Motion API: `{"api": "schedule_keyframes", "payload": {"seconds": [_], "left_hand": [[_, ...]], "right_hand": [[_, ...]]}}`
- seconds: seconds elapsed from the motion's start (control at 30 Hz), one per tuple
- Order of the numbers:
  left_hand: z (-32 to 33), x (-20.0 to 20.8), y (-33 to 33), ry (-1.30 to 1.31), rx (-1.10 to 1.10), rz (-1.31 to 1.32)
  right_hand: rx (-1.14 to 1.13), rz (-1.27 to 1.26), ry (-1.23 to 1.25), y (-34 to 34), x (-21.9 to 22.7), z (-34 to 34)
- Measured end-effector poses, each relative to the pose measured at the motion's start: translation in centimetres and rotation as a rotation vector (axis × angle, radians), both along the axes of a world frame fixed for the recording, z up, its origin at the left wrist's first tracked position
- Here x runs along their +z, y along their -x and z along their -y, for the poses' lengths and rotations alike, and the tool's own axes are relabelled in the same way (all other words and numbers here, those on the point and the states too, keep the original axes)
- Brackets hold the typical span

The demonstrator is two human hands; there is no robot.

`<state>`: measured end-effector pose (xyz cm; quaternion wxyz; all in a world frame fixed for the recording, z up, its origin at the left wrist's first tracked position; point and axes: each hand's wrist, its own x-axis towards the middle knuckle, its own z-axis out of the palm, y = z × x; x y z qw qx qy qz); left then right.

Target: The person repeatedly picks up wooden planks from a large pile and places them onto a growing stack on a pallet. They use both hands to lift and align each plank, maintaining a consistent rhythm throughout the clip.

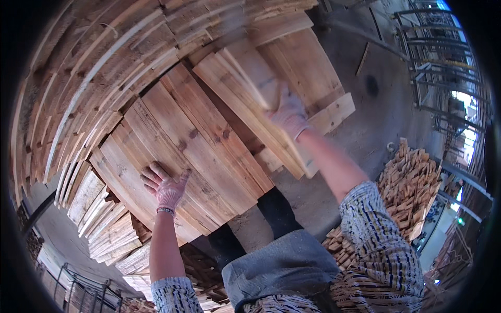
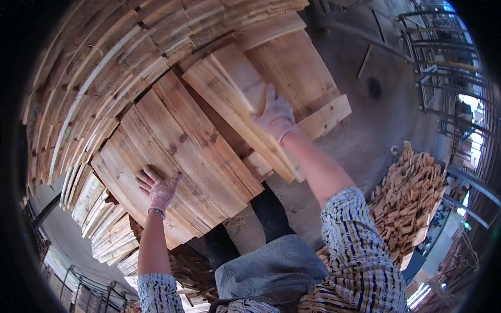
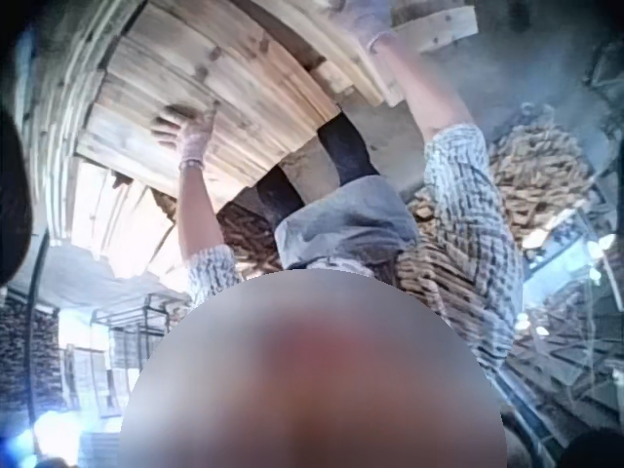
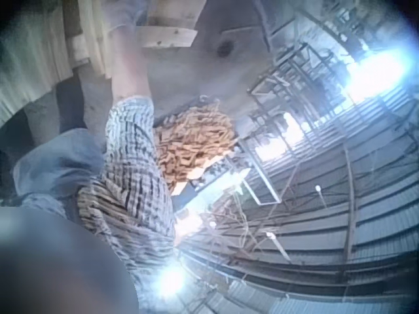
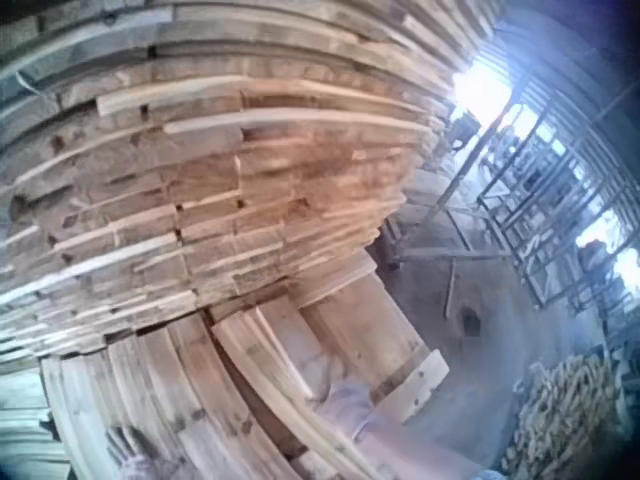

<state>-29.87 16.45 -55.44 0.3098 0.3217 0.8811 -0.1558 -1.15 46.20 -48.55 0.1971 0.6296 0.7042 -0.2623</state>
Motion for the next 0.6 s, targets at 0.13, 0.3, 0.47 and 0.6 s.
{"api": "schedule_keyframes", "payload": {"seconds": [0.13,0.3,0.47,0.6], "left_hand": [[-1.5,2.7,-0.5,0.095,0.078,0.147],[0.9,1.2,0.8,0.060,0.064,0.119],[-0.3,0.8,0.0,0.086,0.025,0.107],[-0.5,1.5,0.2,0.119,0.073,0.129]], "right_hand": [[0.076,-0.017,-0.076,5.5,1.4,7.6],[-0.009,-0.030,0.016,4.5,1.1,4.7],[-0.011,-0.073,-0.200,-1.2,-2.1,2.3],[0.087,0.001,-0.146,2.6,-1.8,2.8]]}}
